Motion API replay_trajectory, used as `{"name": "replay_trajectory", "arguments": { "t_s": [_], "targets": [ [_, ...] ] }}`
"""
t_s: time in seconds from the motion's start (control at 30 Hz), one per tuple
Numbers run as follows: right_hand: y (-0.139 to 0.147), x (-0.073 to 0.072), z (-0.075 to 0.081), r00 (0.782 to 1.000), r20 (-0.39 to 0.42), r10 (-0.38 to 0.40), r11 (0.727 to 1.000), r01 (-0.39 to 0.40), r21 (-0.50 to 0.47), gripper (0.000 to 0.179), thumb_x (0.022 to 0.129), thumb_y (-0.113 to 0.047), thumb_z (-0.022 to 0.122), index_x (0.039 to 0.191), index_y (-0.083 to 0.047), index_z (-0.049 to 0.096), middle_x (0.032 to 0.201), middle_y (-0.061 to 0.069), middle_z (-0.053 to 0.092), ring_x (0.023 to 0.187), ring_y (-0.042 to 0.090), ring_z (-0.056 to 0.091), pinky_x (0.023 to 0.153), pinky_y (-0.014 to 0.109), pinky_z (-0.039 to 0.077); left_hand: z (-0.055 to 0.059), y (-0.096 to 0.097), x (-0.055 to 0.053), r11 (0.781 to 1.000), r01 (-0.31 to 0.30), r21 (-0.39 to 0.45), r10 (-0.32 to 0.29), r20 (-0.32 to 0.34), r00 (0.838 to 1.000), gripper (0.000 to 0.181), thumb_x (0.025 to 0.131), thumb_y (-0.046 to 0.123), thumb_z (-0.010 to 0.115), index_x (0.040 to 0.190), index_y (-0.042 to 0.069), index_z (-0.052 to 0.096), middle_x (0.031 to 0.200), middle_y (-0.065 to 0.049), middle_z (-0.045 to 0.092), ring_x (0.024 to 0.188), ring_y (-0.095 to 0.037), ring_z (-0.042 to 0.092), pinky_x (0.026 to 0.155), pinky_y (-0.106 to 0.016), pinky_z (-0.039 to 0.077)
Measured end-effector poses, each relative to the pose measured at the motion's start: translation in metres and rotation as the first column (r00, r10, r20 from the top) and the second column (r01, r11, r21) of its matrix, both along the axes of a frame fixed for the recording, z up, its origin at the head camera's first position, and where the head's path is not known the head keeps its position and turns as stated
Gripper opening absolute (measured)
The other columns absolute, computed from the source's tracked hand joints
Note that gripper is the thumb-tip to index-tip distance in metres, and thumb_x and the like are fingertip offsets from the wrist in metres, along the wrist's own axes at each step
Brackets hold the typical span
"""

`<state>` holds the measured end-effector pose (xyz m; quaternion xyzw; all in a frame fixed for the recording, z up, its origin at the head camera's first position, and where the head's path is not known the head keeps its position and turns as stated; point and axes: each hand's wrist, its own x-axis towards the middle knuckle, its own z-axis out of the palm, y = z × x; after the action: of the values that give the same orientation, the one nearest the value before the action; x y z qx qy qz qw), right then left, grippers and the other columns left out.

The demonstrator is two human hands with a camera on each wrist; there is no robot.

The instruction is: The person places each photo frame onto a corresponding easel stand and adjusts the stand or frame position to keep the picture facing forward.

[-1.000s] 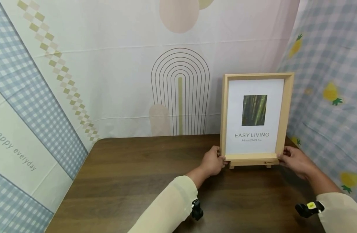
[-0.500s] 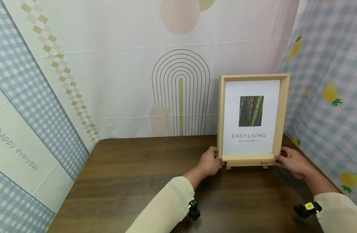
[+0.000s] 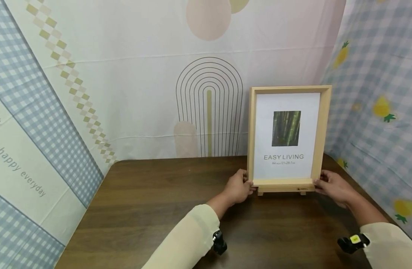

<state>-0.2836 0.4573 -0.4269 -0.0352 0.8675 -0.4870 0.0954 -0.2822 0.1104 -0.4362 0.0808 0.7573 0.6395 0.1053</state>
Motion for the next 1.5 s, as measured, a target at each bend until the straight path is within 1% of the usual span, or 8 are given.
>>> {"name": "replay_trajectory", "arguments": {
  "t_s": [0.13,0.3,0.4,0.67,0.87,1.13,1.23,1.5],
  "targets": [
    [-0.002,0.001,0.001,1.0,0.0,0.009,1.0,-0.009,0.003,0.061,0.112,-0.014,0.04,0.145,0.028,0.012,0.133,0.044,0.037,0.119,0.046,0.055,0.09,0.037,0.058,0.001,-0.003,0.0,1.0,0.009,0.0,-0.009,0.007,1.0,0.034,0.104,0.0,0.055,0.137,-0.001,0.047,0.113,-0.016,0.06,0.093,-0.028,0.072,0.079,-0.032,0.061],
    [-0.004,0.002,0.001,1.0,-0.006,0.025,1.0,-0.025,-0.013,0.06,0.112,-0.015,0.04,0.145,0.027,0.013,0.133,0.042,0.039,0.118,0.043,0.056,0.089,0.036,0.058,-0.002,-0.005,-0.001,1.0,0.004,-0.001,-0.004,0.013,1.0,0.035,0.105,0.0,0.054,0.139,-0.001,0.047,0.114,-0.016,0.06,0.093,-0.027,0.072,0.078,-0.03,0.061],
    [-0.007,0.002,0.0,1.0,-0.007,0.029,0.999,-0.029,-0.021,0.059,0.112,-0.014,0.041,0.145,0.027,0.014,0.132,0.041,0.04,0.118,0.042,0.056,0.089,0.035,0.058,-0.004,-0.007,-0.001,1.0,-0.001,0.013,0.001,0.018,1.0,0.036,0.105,0.0,0.054,0.139,-0.001,0.046,0.115,-0.016,0.06,0.093,-0.027,0.072,0.078,-0.03,0.061],
    [-0.014,0.002,-0.001,0.999,-0.003,0.038,0.999,-0.038,-0.032,0.059,0.112,-0.013,0.041,0.146,0.026,0.013,0.132,0.042,0.039,0.121,0.047,0.054,0.09,0.038,0.058,-0.005,-0.016,-0.002,0.999,-0.003,0.04,0.002,0.032,1.0,0.035,0.104,-0.001,0.054,0.139,-0.001,0.046,0.115,-0.017,0.059,0.093,-0.028,0.072,0.079,-0.031,0.061],
    [-0.019,0.002,-0.003,0.999,-0.008,0.052,0.998,-0.052,-0.042,0.057,0.111,-0.01,0.041,0.145,0.027,0.013,0.131,0.041,0.04,0.12,0.046,0.055,0.091,0.039,0.058,-0.006,-0.022,-0.001,1.0,-0.004,0.031,0.002,0.041,0.999,0.035,0.105,0.0,0.054,0.139,-0.002,0.046,0.116,-0.018,0.059,0.094,-0.027,0.071,0.079,-0.03,0.061],
    [-0.024,0.002,-0.002,0.998,-0.007,0.064,0.997,-0.065,-0.051,0.056,0.111,-0.009,0.042,0.145,0.026,0.014,0.13,0.04,0.042,0.119,0.045,0.056,0.091,0.041,0.058,-0.005,-0.029,0.001,0.999,-0.001,0.049,-0.001,0.048,0.999,0.036,0.104,-0.003,0.053,0.139,-0.003,0.045,0.115,-0.018,0.059,0.095,-0.029,0.072,0.08,-0.032,0.061],
    [-0.027,0.003,-0.001,0.998,-0.004,0.068,0.996,-0.068,-0.054,0.057,0.111,-0.009,0.042,0.145,0.026,0.014,0.13,0.04,0.042,0.119,0.046,0.056,0.092,0.042,0.058,-0.005,-0.031,0.001,0.999,-0.003,0.044,0.001,0.045,0.999,0.035,0.104,-0.003,0.054,0.138,-0.003,0.046,0.114,-0.019,0.059,0.095,-0.028,0.072,0.08,-0.032,0.061],
    [-0.034,0.004,-0.001,0.997,0.013,0.073,0.995,-0.072,-0.068,0.058,0.11,-0.009,0.043,0.147,0.025,0.013,0.131,0.04,0.041,0.121,0.047,0.055,0.094,0.043,0.057,-0.003,-0.04,0.005,1.0,0.002,0.015,-0.003,0.045,0.999,0.038,0.105,-0.001,0.054,0.141,-0.003,0.044,0.115,-0.018,0.061,0.094,-0.027,0.071,0.079,-0.032,0.061]
  ]
}}
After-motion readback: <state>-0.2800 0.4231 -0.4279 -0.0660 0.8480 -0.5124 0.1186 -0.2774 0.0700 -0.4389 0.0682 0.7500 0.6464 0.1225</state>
